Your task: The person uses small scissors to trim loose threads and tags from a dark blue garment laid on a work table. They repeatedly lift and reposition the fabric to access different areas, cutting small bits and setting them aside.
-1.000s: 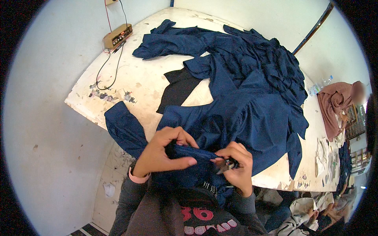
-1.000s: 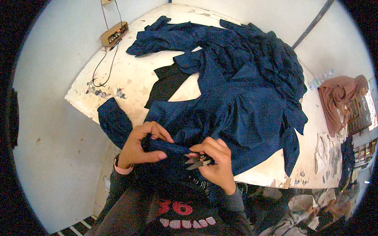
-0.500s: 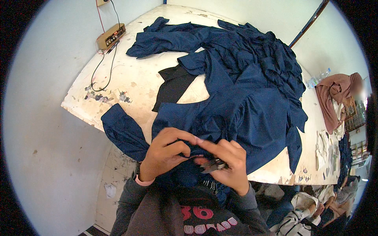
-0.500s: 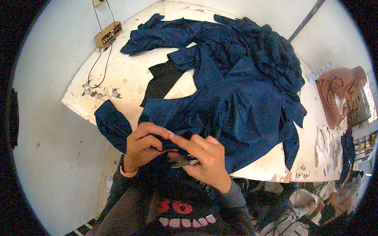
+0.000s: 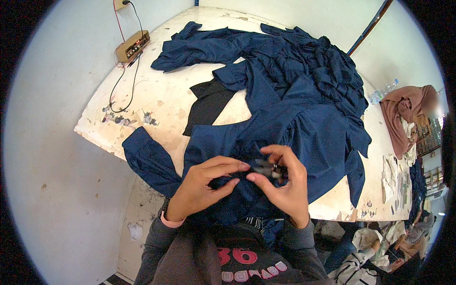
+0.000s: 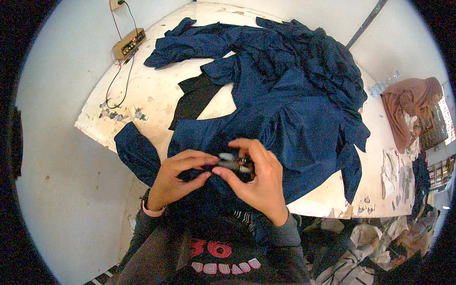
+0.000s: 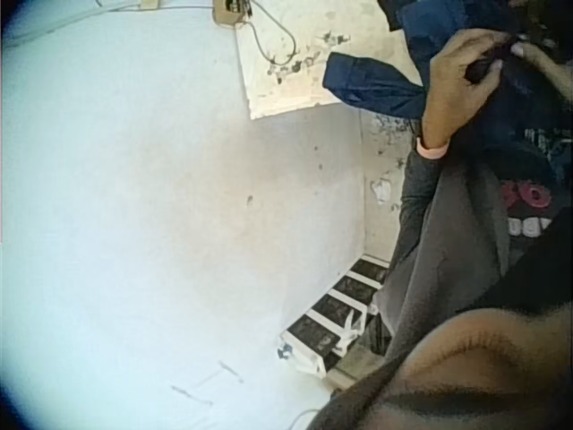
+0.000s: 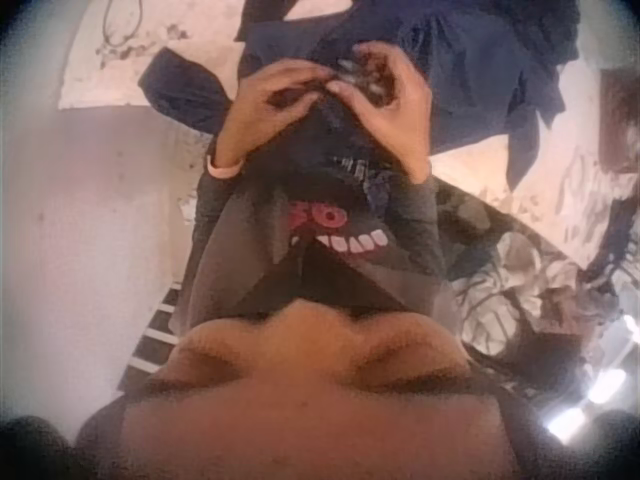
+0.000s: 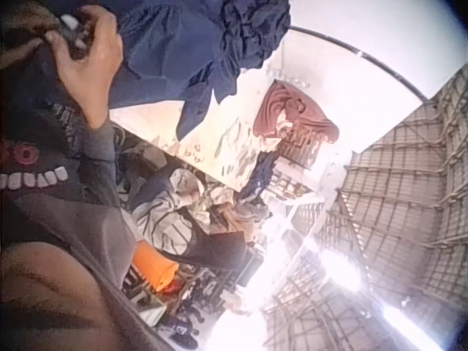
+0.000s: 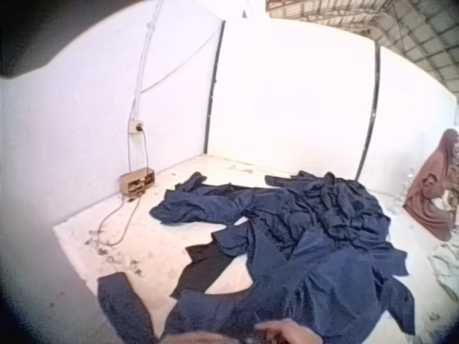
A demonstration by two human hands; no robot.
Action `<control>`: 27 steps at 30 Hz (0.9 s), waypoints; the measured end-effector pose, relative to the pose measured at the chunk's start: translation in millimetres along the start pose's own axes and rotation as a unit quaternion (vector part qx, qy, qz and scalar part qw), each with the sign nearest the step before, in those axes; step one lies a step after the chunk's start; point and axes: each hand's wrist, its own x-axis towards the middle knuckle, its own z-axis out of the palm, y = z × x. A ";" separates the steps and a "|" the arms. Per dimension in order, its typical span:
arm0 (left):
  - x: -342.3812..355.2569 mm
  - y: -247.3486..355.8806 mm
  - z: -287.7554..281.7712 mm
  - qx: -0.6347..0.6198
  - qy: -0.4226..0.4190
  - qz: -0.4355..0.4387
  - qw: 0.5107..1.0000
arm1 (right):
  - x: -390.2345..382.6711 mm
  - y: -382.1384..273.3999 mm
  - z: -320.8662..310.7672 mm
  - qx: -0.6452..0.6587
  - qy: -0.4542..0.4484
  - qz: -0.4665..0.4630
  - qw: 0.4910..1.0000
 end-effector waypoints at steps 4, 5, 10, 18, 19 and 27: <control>3.2 9.9 -4.4 0.000 0.016 -0.037 0.999 | -1.2 12.2 -8.5 -0.021 -0.071 0.052 0.996; 3.0 10.5 -5.0 0.006 0.019 -0.039 0.999 | -0.3 10.6 -9.3 -0.023 -0.099 0.059 0.993; 1.2 3.4 -1.9 0.016 -0.002 -0.003 1.000 | 0.7 9.8 -3.7 -0.002 -0.183 0.076 0.980; -0.1 2.4 -1.5 0.019 -0.007 0.017 1.000 | -2.8 11.5 3.6 -0.006 -0.197 0.066 0.978; -0.6 2.5 -1.0 0.011 -0.003 0.007 1.000 | -4.5 12.2 3.7 -0.003 -0.195 0.062 0.979; -12.5 3.8 -11.5 0.016 0.018 0.019 1.000 | -21.8 22.0 8.2 0.057 -0.252 -0.008 0.966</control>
